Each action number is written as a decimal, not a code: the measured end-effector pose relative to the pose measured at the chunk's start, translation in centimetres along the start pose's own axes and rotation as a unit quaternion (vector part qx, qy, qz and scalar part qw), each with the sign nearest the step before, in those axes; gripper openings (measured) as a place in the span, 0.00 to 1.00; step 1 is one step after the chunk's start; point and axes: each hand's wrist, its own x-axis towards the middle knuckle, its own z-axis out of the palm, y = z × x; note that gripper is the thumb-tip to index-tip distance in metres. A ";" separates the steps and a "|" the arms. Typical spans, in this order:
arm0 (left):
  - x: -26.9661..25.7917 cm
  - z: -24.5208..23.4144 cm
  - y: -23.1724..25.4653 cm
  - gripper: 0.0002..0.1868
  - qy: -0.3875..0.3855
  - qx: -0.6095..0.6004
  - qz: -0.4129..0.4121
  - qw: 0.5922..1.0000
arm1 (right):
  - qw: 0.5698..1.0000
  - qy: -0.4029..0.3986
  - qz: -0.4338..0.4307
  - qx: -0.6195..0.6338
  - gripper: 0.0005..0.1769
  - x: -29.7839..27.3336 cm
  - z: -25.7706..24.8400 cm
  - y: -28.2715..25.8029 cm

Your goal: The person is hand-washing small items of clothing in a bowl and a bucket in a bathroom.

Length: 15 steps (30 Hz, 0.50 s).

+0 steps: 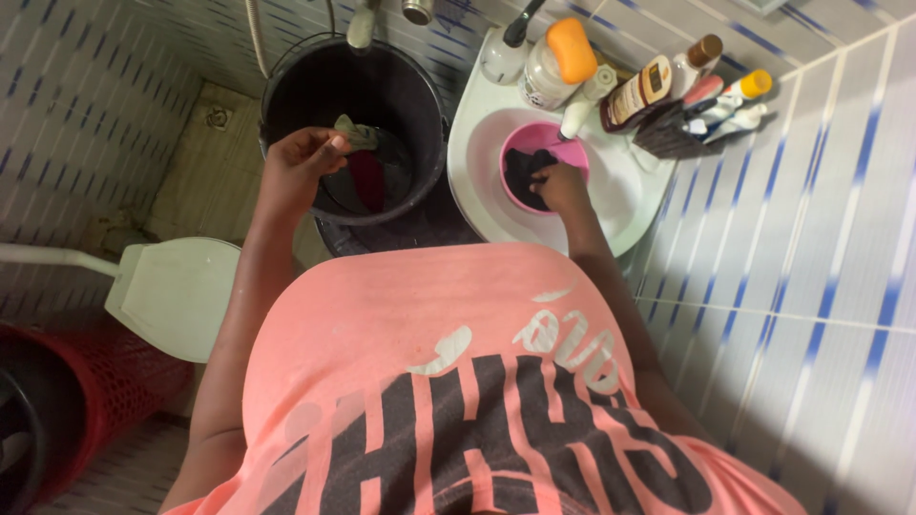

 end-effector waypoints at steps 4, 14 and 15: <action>0.1 -0.3 0.2 0.13 0.007 0.004 0.007 1.000 | 0.999 -0.042 0.019 -0.020 0.22 -0.8 -3.4 -2.7; 2.1 -2.1 -0.7 0.14 0.016 0.004 0.001 1.000 | 0.993 -0.049 -0.018 0.109 0.13 -1.2 -8.5 -12.4; 2.3 -2.2 -0.7 0.14 0.015 0.008 -0.002 1.000 | 0.991 -0.060 -0.035 0.117 0.11 -0.9 -8.6 -13.5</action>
